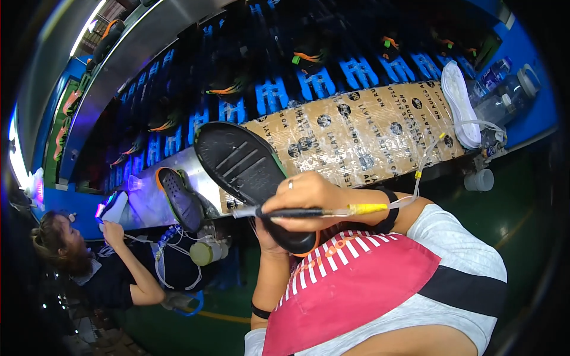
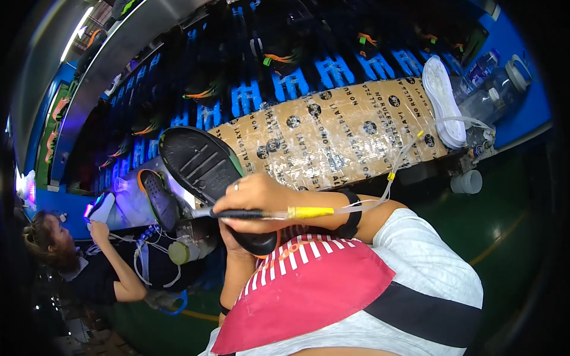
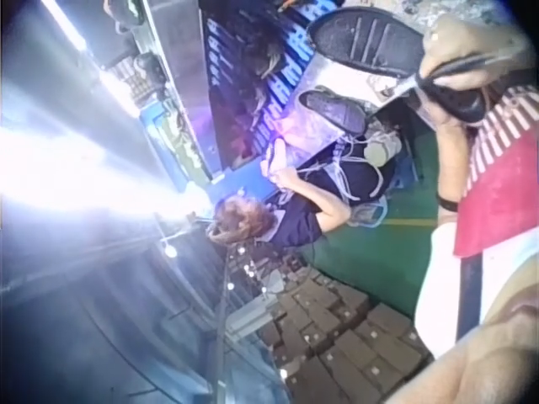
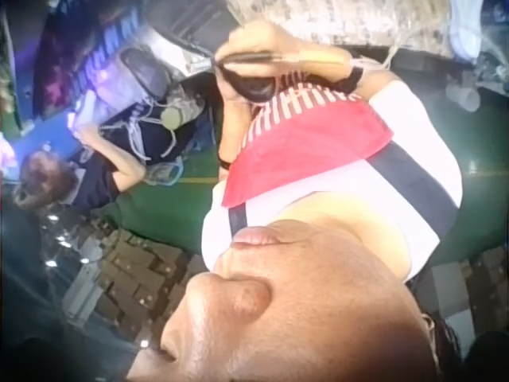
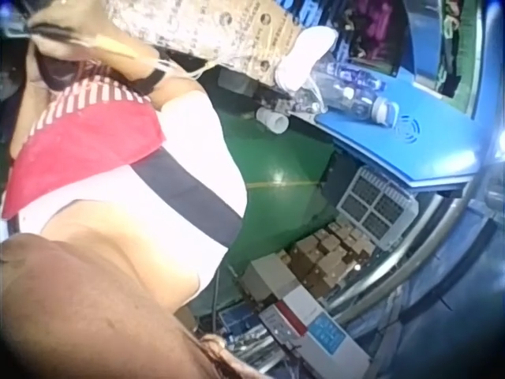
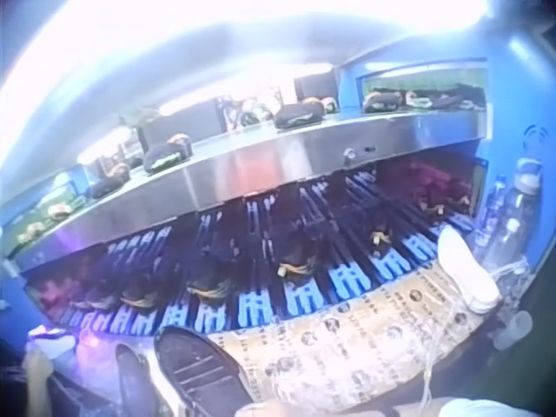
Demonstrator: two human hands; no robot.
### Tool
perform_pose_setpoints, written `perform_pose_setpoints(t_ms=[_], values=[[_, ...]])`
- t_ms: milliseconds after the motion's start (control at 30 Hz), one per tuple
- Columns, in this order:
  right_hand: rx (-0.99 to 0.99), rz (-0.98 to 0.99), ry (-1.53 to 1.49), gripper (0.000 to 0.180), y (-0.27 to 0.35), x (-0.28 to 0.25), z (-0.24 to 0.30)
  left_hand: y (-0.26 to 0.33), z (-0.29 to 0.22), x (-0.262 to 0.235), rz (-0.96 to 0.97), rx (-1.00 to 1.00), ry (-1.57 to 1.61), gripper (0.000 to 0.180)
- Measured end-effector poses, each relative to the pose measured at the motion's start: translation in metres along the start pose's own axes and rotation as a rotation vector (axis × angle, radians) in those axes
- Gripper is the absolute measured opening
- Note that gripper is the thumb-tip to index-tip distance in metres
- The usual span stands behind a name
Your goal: Applying a coating or finish to the edges and bottom of shoe soles using a specialized handheld brush tool.
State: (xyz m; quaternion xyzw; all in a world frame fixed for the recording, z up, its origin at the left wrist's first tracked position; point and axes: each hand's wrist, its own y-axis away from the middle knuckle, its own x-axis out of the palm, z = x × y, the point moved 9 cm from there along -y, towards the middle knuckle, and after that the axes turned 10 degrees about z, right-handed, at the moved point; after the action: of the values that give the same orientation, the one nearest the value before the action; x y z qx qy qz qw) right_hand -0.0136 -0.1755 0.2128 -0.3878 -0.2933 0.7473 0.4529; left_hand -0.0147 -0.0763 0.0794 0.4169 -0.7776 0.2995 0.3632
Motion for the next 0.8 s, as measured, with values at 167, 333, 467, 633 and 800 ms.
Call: perform_pose_setpoints(t_ms=[167,333,467,633,800], values=[[0.043,-0.088,0.204,0.022,0.009,0.002,-0.007,0.001,-0.003,-0.016,-0.129,0.003,0.151,0.054],[-0.022,0.068,-0.040,0.021,0.006,0.019,0.000,0.015,-0.007,-0.053,-0.342,0.005,0.052,0.058],[0.134,-0.081,0.076,0.020,0.013,0.006,-0.011,0.010,-0.022,-0.050,-0.136,0.062,-0.068,0.056],[0.069,0.152,-0.106,0.019,0.016,0.037,-0.003,0.000,-0.020,-0.043,-0.112,0.104,0.093,0.071],[0.304,0.017,-0.286,0.021,0.024,0.021,-0.028,-0.001,-0.042,-0.037,-0.050,0.181,0.059,0.067]])
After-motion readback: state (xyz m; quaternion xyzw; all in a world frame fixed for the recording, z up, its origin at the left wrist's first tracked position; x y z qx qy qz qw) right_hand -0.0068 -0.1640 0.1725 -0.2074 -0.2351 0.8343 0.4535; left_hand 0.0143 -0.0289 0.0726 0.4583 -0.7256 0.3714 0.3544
